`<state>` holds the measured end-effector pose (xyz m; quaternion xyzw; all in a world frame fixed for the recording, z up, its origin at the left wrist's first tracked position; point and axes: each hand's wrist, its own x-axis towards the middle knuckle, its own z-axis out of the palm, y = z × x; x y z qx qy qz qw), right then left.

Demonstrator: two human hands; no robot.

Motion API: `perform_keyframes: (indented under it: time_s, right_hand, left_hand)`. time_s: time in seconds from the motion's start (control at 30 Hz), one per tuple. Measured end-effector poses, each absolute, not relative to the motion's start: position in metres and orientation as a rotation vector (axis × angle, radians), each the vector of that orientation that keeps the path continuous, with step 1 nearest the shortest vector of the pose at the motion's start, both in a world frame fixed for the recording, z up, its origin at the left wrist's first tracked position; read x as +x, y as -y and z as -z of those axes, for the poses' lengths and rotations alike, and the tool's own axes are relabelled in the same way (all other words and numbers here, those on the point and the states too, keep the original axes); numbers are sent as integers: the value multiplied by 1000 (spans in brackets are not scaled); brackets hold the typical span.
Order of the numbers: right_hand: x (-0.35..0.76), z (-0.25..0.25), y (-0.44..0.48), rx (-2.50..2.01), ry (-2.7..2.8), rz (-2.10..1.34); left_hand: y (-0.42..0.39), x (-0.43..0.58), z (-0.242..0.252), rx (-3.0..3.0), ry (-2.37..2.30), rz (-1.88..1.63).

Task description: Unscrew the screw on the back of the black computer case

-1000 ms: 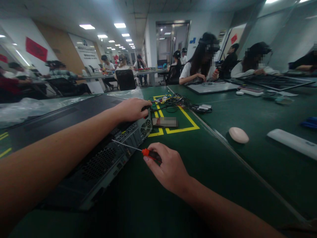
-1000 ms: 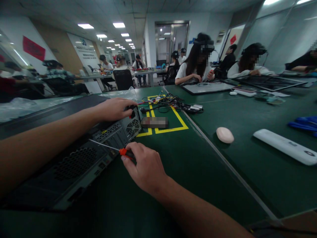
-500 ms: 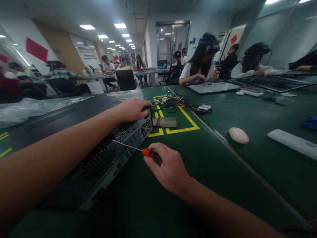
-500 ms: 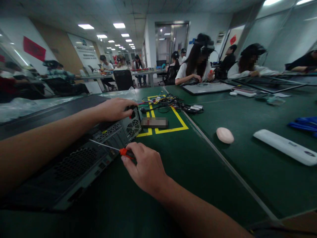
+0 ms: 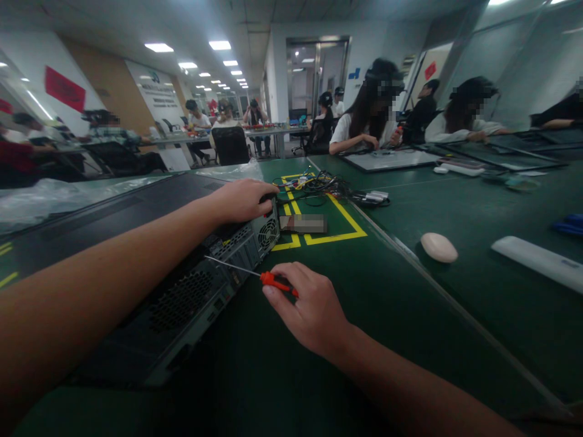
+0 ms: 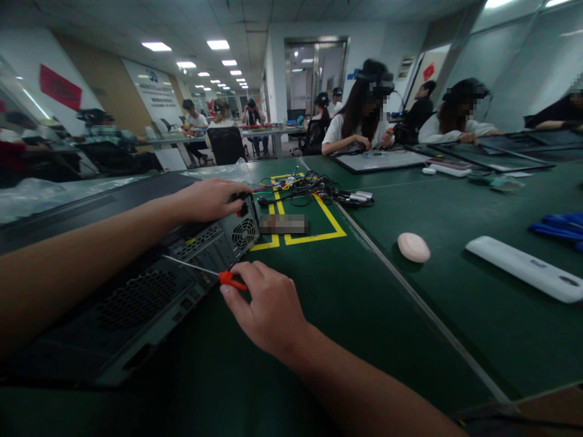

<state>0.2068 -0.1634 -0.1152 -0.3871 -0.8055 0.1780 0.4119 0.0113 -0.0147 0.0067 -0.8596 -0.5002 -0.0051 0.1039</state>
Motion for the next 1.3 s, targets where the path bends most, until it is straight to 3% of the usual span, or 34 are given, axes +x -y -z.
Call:
perform_keyframes:
  time_s: [1.3]
  right_hand:
    - [206,114,163,-962,2037,-490]
  left_hand:
    - [13,9,-6,-2552,1436,13]
